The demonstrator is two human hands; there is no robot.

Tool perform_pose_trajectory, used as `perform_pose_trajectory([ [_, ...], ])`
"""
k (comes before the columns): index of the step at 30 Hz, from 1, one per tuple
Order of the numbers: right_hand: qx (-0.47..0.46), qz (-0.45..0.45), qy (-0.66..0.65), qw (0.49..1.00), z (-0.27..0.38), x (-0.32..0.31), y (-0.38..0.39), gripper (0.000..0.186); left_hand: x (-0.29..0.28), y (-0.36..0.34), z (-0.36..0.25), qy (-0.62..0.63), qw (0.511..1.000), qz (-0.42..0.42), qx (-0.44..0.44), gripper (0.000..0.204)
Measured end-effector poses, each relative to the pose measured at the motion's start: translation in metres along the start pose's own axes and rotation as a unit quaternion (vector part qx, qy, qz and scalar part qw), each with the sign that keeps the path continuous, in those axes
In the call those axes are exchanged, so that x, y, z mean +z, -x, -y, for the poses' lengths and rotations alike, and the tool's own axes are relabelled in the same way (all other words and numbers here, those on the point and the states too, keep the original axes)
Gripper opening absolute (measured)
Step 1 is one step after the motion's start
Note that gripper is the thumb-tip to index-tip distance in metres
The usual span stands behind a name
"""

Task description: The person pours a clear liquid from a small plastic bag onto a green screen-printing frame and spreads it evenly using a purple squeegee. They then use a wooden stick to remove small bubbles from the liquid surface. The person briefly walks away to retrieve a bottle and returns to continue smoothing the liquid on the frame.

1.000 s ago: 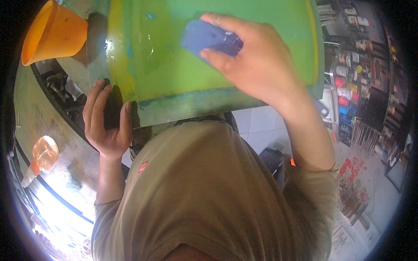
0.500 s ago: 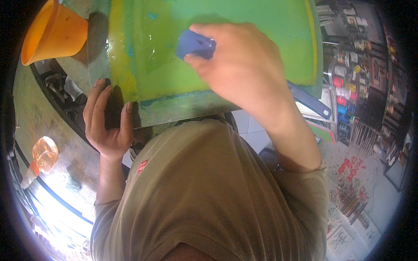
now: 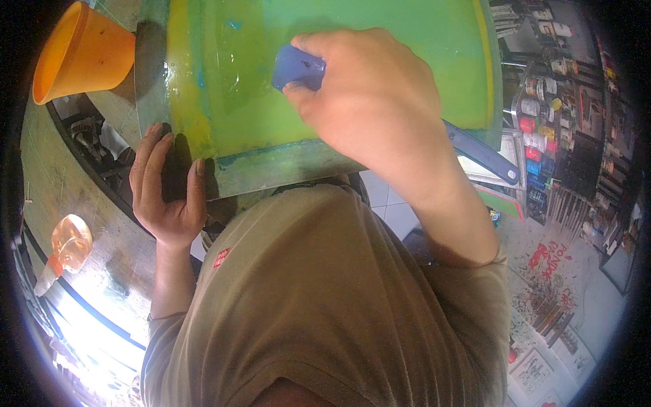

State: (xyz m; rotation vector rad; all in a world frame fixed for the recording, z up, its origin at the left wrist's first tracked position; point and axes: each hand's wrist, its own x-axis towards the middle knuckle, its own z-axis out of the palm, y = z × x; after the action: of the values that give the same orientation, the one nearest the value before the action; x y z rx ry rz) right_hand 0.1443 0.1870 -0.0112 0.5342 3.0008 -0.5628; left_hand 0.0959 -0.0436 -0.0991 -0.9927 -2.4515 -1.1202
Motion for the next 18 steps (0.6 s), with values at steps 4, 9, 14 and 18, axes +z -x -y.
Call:
perform_pose_trajectory([
  [4,0.004,0.002,0.015,1.000,0.0020,-0.0012,0.0002,0.040,0.0003,0.0007,0.0003,0.003,1.000,-0.002,0.000,0.038],
  [9,0.001,0.014,0.029,0.999,0.0068,-0.0020,-0.0005,0.041,0.0004,0.0013,0.0016,0.005,1.000,-0.003,0.003,0.038],
  [14,0.001,0.004,0.022,1.000,0.0027,-0.0023,0.0016,0.040,-0.0006,0.0009,0.0008,-0.001,1.000,-0.004,0.004,0.038],
  [18,-0.004,0.016,0.034,0.999,0.0047,-0.0026,0.0000,0.040,-0.0004,0.0005,0.0008,-0.003,1.000,-0.002,0.003,0.038],
])
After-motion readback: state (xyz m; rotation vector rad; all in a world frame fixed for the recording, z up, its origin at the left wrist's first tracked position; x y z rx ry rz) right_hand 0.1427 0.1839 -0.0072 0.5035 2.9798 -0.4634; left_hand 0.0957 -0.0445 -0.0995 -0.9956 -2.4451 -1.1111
